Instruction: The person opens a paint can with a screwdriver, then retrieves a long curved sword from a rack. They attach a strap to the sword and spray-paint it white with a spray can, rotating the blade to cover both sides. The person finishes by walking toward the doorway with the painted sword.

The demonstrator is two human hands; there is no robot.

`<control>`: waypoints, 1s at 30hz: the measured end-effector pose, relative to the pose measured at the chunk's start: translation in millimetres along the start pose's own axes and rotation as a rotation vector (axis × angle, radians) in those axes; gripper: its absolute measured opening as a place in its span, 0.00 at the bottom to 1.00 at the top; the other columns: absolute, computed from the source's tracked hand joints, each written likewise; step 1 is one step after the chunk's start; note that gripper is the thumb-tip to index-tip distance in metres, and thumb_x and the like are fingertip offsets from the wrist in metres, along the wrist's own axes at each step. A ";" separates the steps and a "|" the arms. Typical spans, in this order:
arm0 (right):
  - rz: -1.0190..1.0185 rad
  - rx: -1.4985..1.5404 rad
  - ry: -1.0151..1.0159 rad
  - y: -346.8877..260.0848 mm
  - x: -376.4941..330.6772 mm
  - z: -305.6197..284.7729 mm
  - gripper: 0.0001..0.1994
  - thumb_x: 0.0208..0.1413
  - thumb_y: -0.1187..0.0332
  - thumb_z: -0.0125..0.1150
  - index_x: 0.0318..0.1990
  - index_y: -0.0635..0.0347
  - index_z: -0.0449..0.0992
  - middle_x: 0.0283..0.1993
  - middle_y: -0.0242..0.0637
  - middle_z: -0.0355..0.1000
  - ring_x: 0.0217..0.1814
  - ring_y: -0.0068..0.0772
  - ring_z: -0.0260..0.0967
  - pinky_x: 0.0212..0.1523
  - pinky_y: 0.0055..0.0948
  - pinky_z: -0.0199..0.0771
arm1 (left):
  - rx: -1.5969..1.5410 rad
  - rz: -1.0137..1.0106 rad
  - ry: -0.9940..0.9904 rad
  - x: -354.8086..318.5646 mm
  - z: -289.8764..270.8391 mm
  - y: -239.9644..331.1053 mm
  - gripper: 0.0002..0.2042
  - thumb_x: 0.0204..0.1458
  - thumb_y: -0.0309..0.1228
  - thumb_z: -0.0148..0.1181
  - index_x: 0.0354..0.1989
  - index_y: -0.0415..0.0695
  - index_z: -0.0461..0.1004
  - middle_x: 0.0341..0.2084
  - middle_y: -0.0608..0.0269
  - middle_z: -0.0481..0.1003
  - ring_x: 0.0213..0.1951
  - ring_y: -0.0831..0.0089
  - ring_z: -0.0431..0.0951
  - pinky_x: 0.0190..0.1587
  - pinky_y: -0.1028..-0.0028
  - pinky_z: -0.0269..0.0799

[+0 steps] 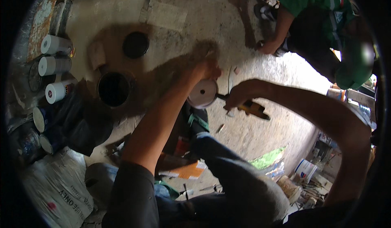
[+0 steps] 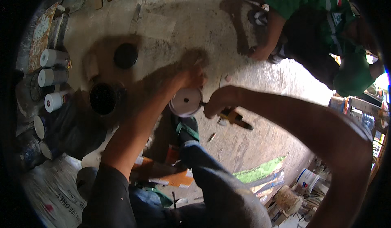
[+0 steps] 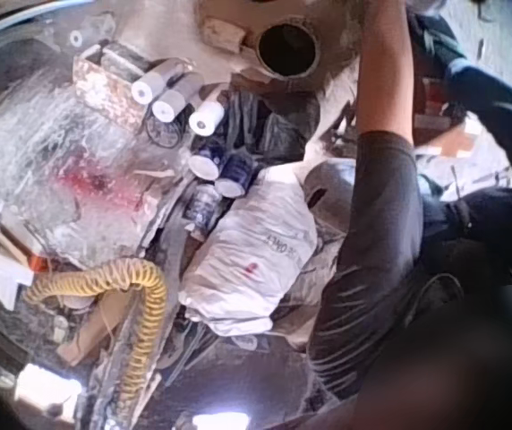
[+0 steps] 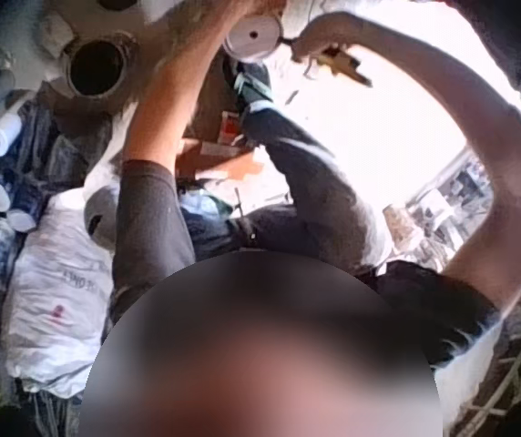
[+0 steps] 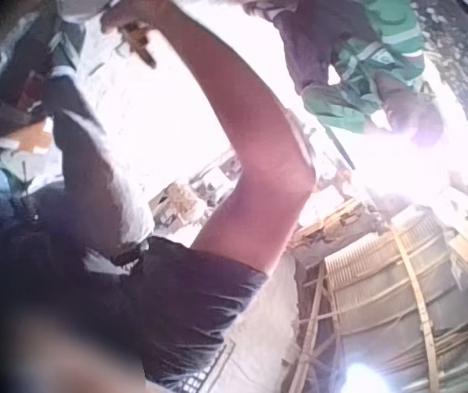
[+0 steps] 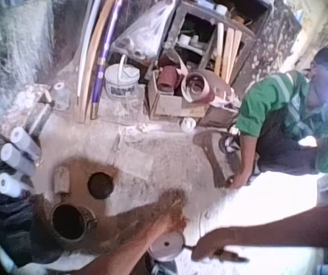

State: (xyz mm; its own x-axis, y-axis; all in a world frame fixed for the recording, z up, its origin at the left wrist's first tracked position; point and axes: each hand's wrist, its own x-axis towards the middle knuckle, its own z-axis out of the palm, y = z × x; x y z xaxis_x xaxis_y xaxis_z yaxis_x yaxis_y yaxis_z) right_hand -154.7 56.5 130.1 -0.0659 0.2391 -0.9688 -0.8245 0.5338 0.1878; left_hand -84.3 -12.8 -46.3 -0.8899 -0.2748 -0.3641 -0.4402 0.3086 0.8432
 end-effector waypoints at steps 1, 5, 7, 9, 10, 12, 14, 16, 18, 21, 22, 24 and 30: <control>0.035 -0.131 0.081 1.0 -1.4 0.6 0.27 0.52 0.53 0.57 0.56 0.60 0.67 0.46 0.44 0.72 0.37 0.41 0.77 0.43 0.53 0.77 | 0.013 -0.017 0.047 -3.3 0.4 3.6 0.16 0.46 0.40 0.59 0.33 0.38 0.80 0.30 0.41 0.79 0.37 0.48 0.80 0.43 0.57 0.73; 0.037 0.074 0.173 15.0 -4.2 18.6 0.20 0.57 0.54 0.57 0.33 0.68 0.73 0.27 0.42 0.72 0.23 0.33 0.73 0.24 0.35 0.76 | -0.140 0.071 0.535 -39.9 -0.7 8.9 0.23 0.44 0.41 0.59 0.44 0.34 0.77 0.36 0.35 0.77 0.43 0.44 0.78 0.48 0.56 0.71; -0.062 -0.038 0.343 23.0 -0.5 28.2 0.18 0.56 0.57 0.56 0.31 0.70 0.74 0.23 0.44 0.71 0.19 0.32 0.71 0.21 0.32 0.74 | -0.335 0.256 0.565 -81.3 11.3 0.3 0.28 0.42 0.40 0.62 0.51 0.34 0.71 0.45 0.35 0.74 0.51 0.44 0.73 0.54 0.56 0.68; -0.069 -0.133 0.432 28.3 5.0 34.2 0.18 0.53 0.60 0.54 0.39 0.71 0.77 0.29 0.50 0.75 0.23 0.34 0.73 0.25 0.34 0.76 | -0.353 0.282 0.620 -123.8 35.6 -4.4 0.35 0.40 0.40 0.66 0.58 0.35 0.65 0.52 0.36 0.70 0.58 0.45 0.68 0.60 0.57 0.63; -0.032 -0.085 0.419 30.0 7.5 35.3 0.20 0.53 0.59 0.55 0.39 0.73 0.77 0.30 0.51 0.77 0.27 0.37 0.76 0.28 0.36 0.77 | -0.281 0.214 0.664 -146.3 53.1 -3.9 0.39 0.39 0.40 0.68 0.61 0.36 0.62 0.56 0.38 0.67 0.61 0.45 0.64 0.63 0.57 0.60; -0.029 -0.062 0.410 31.8 10.8 35.4 0.21 0.53 0.58 0.55 0.39 0.73 0.77 0.30 0.51 0.77 0.28 0.39 0.76 0.29 0.39 0.76 | -0.348 0.170 0.709 -161.5 67.3 -12.4 0.45 0.35 0.39 0.73 0.64 0.37 0.58 0.60 0.42 0.64 0.64 0.47 0.60 0.67 0.57 0.54; -0.055 -0.089 0.393 31.6 11.1 34.4 0.22 0.51 0.57 0.56 0.39 0.72 0.78 0.30 0.51 0.77 0.30 0.40 0.77 0.30 0.41 0.75 | -0.654 0.205 0.693 -157.7 73.2 -20.5 0.49 0.30 0.37 0.77 0.65 0.39 0.57 0.61 0.47 0.63 0.65 0.49 0.59 0.69 0.58 0.51; -0.083 -0.107 0.352 29.6 9.0 33.8 0.22 0.50 0.55 0.58 0.36 0.72 0.78 0.30 0.50 0.77 0.31 0.41 0.77 0.32 0.42 0.76 | -0.407 0.261 0.686 -142.0 69.1 -27.5 0.52 0.23 0.35 0.82 0.64 0.40 0.59 0.59 0.50 0.65 0.64 0.52 0.62 0.68 0.59 0.54; 0.074 -0.094 0.354 25.4 5.0 34.5 0.22 0.49 0.54 0.60 0.35 0.70 0.79 0.31 0.51 0.78 0.34 0.41 0.79 0.36 0.41 0.78 | -0.550 0.322 0.661 -131.3 62.7 -30.8 0.49 0.20 0.33 0.83 0.60 0.41 0.64 0.56 0.51 0.69 0.61 0.55 0.66 0.64 0.61 0.61; -0.046 -0.449 0.509 15.6 -2.3 39.4 0.19 0.48 0.55 0.61 0.36 0.66 0.80 0.33 0.50 0.78 0.38 0.43 0.79 0.39 0.41 0.79 | -0.623 0.256 0.630 -132.6 54.0 -29.0 0.45 0.20 0.32 0.81 0.56 0.41 0.68 0.52 0.53 0.72 0.58 0.56 0.70 0.63 0.62 0.62; 0.002 -0.436 0.560 12.0 -3.9 42.2 0.17 0.47 0.58 0.63 0.39 0.62 0.81 0.37 0.49 0.79 0.43 0.47 0.79 0.43 0.43 0.79 | -0.732 0.274 0.614 -137.1 53.0 -27.0 0.42 0.20 0.31 0.80 0.54 0.42 0.71 0.50 0.53 0.74 0.56 0.57 0.71 0.62 0.63 0.63; -0.014 -0.492 0.650 8.4 -5.9 44.3 0.15 0.44 0.64 0.63 0.37 0.65 0.81 0.36 0.51 0.78 0.42 0.52 0.78 0.43 0.44 0.79 | -0.379 0.348 0.691 -140.8 51.5 -25.2 0.41 0.20 0.30 0.80 0.53 0.41 0.71 0.48 0.55 0.75 0.55 0.58 0.73 0.62 0.62 0.64; -0.021 -0.072 0.498 18.4 1.4 53.6 0.18 0.50 0.59 0.56 0.28 0.72 0.76 0.23 0.47 0.74 0.22 0.40 0.73 0.24 0.39 0.73 | -0.462 0.274 0.786 -144.7 62.3 -26.4 0.49 0.18 0.34 0.83 0.58 0.41 0.66 0.51 0.53 0.72 0.56 0.55 0.71 0.62 0.62 0.63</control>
State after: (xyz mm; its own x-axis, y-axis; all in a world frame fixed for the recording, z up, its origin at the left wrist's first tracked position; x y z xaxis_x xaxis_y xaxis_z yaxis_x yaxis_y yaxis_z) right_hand -139.9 110.2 140.8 -0.2948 -0.1969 -0.9351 -0.8639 0.4730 0.1727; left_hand 48.6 75.5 -40.5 -0.5457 -0.8323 0.0979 0.0121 0.1089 0.9940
